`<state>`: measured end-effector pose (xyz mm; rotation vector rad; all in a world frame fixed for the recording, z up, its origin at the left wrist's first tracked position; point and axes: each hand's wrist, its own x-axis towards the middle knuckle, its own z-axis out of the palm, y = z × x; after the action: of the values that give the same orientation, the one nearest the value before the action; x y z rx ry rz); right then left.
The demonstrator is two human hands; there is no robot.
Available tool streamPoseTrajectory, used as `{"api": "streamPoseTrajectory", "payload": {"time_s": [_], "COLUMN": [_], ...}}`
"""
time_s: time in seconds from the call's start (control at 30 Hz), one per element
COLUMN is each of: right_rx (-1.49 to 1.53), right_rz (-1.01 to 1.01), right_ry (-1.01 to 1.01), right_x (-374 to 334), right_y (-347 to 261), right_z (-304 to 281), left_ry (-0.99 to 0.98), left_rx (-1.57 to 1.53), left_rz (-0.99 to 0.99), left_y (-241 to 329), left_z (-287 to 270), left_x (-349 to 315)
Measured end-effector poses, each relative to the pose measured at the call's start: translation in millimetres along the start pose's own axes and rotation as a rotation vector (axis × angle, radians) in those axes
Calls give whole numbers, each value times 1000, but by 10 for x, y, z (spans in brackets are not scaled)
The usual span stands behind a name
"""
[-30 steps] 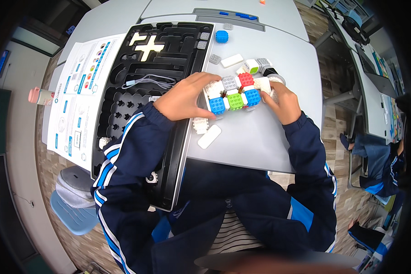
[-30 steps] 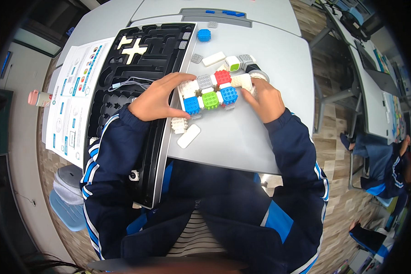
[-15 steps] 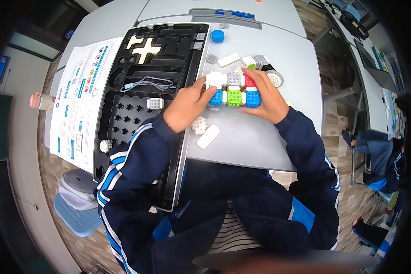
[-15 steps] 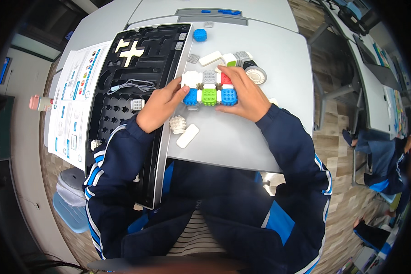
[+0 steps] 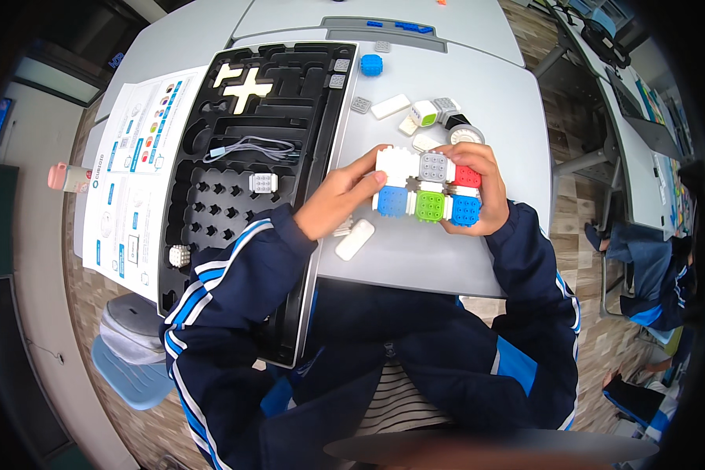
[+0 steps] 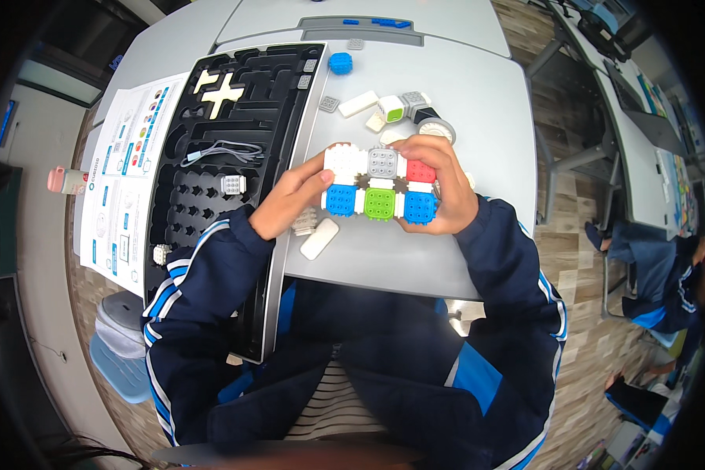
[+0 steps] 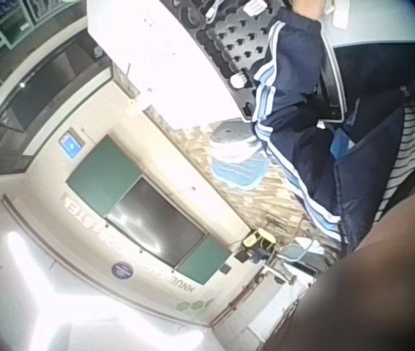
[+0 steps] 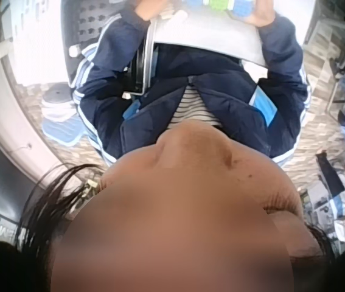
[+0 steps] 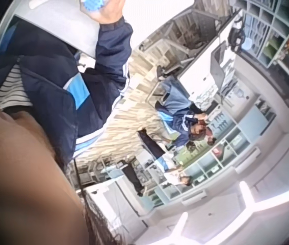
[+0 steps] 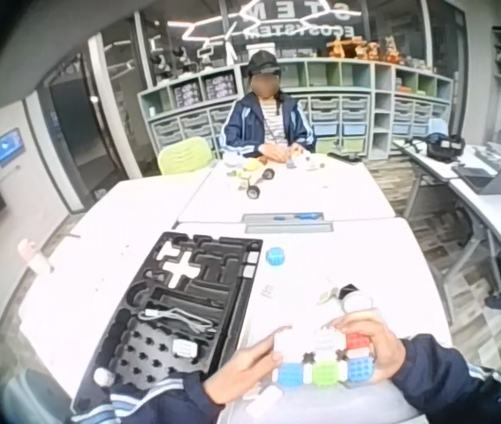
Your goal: The person opens a robotics kit case and disassembles two small robot models on a table. They separate the components into individual pieces and place them into the molded compartments of the case. The person handles gears, connectors, and structural blocks throughout the process.
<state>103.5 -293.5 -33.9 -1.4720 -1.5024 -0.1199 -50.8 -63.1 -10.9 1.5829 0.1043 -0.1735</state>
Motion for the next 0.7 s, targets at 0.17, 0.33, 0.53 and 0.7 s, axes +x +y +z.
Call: {"api": "streamPoseTrajectory", "payload": {"time_s": [0.17,0.33,0.53,0.7], "right_rx": [88,70,121,268], "right_rz": [36,81,146,280], "right_ry": [-63,-58,-81,191], "right_x": [53,99,66,61], "right_y": [-85,-134,-5,207], "right_z": [-68,-137,-230,-521], "left_ry": [78,77,103,29], "left_rx": [106,117,-254,-459], "left_rz": [147,174,73,115], "left_y": [-106,-178,-119,93], "left_z": [83,86,120,-16], "left_x": [-50,-37,-37,106]}}
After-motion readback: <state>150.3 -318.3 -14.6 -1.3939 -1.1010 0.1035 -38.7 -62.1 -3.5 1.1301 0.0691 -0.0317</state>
